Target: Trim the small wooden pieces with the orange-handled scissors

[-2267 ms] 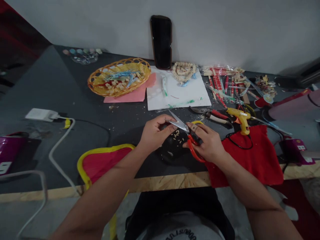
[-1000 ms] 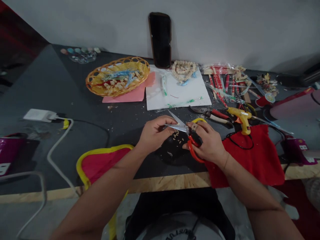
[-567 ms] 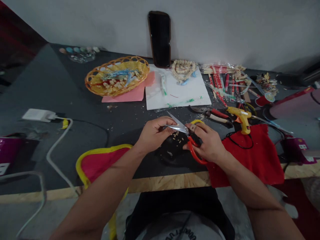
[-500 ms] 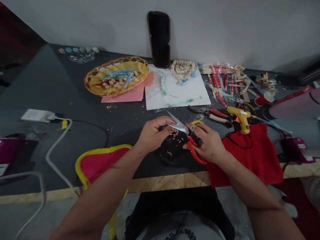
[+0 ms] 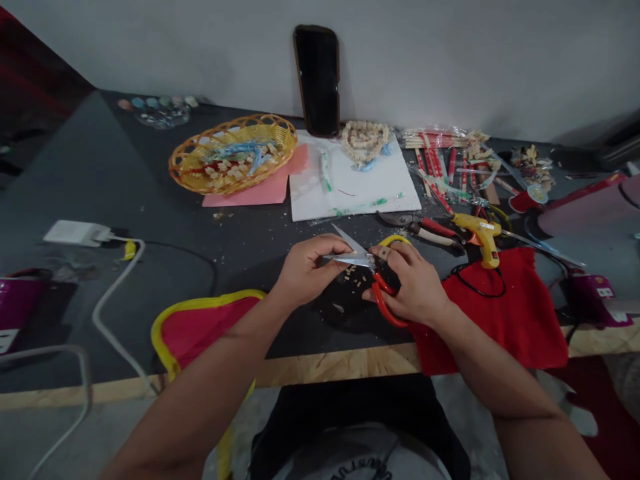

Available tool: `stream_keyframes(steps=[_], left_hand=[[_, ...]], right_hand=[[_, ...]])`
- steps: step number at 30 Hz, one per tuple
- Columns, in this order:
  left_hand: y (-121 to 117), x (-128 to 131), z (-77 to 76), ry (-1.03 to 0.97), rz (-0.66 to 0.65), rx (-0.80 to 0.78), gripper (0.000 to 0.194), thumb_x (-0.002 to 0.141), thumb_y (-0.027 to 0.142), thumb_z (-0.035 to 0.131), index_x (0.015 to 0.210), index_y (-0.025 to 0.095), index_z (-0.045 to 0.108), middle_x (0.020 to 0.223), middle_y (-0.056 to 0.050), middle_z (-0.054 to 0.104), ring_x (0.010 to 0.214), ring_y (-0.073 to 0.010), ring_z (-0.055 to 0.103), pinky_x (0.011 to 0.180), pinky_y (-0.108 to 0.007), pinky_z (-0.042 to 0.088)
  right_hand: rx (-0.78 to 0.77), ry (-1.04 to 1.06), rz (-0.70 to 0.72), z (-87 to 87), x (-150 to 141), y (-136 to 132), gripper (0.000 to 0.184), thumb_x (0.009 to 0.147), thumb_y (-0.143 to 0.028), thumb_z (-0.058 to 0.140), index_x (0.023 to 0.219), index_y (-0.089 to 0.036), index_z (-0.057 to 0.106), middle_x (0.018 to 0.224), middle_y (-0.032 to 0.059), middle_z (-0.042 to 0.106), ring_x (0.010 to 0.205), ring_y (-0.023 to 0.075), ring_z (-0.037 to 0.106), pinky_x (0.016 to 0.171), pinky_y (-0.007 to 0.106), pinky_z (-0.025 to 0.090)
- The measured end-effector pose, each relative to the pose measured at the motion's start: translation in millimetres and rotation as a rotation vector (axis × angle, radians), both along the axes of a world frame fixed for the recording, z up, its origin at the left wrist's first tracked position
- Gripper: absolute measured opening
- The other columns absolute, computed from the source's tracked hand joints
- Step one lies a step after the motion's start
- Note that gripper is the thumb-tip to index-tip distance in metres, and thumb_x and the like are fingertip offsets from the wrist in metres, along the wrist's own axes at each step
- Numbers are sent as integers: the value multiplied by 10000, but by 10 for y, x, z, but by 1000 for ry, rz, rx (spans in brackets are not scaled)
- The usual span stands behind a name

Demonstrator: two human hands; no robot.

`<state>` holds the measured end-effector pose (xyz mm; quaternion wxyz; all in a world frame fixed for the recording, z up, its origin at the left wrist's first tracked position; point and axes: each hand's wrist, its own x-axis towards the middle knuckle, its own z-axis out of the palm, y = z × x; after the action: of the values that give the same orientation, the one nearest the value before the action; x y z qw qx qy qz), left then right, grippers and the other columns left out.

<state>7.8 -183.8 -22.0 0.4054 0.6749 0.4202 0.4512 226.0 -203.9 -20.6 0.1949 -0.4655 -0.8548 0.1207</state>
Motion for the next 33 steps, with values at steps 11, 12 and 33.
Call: stream_keyframes(steps=[11,12,33], left_hand=[[0,12,20,-18,-20,-55,67,767,164,632,730,170,688,769,-33,708,710,-139,648,663,-235,492],[-3,17,14,-32,-9,-63,71,779,201,646,733,170,689,778,-39,712,712,-145,651,666,-242,496],[-21,13,48,-44,-5,-87,108,687,111,620,719,177,700,765,-35,719,698,-150,653,626,-237,497]], right_hand=[[16,39,31,-48,13,-13,582,819,-526,644,1286,-194,543,1128,120,627,1061,278,604,914,414,540],[20,38,24,-40,10,-23,575,823,-524,641,1285,-197,545,1127,119,634,1051,276,613,906,411,543],[-14,7,30,3,15,9,591,799,-526,634,1280,-205,515,1130,127,570,1092,298,557,916,456,523]])
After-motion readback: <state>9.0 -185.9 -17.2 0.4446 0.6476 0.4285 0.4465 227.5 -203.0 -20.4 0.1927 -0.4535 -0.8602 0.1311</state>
